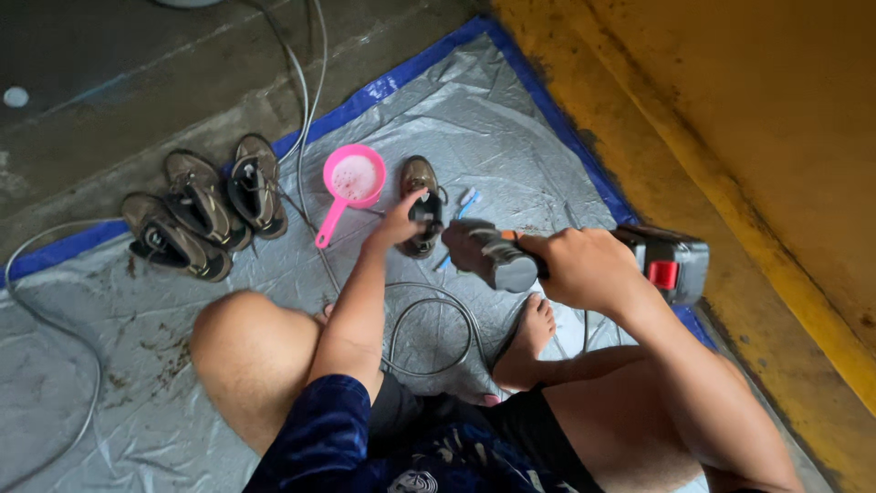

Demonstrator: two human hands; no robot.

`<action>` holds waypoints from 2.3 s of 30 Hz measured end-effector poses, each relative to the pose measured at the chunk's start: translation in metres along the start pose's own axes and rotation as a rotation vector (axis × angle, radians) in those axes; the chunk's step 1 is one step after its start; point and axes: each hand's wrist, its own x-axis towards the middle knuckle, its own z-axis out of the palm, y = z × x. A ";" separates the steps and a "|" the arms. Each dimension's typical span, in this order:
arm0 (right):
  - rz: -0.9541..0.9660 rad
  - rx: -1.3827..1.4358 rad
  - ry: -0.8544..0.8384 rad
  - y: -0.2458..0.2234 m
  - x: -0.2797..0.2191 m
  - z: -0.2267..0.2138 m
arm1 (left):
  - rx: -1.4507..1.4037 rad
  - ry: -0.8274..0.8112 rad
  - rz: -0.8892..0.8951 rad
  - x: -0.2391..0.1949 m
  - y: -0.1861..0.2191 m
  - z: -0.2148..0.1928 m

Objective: The person scrubs the sole of a black sneaker with a toothbrush and then uses a power drill with a brush attachment to clean the upper part of the shoe. They repeat this process on a second sneaker, handling them one at a time.

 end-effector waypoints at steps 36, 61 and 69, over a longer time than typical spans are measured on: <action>0.000 -0.019 -0.008 0.008 0.026 -0.008 | 0.251 0.173 0.290 0.001 -0.039 0.010; -0.065 -0.115 0.138 -0.023 0.056 0.062 | 0.440 0.129 0.160 0.011 -0.013 0.023; -0.293 -0.232 0.499 -0.035 0.094 0.195 | 0.502 0.168 0.140 -0.006 -0.003 0.020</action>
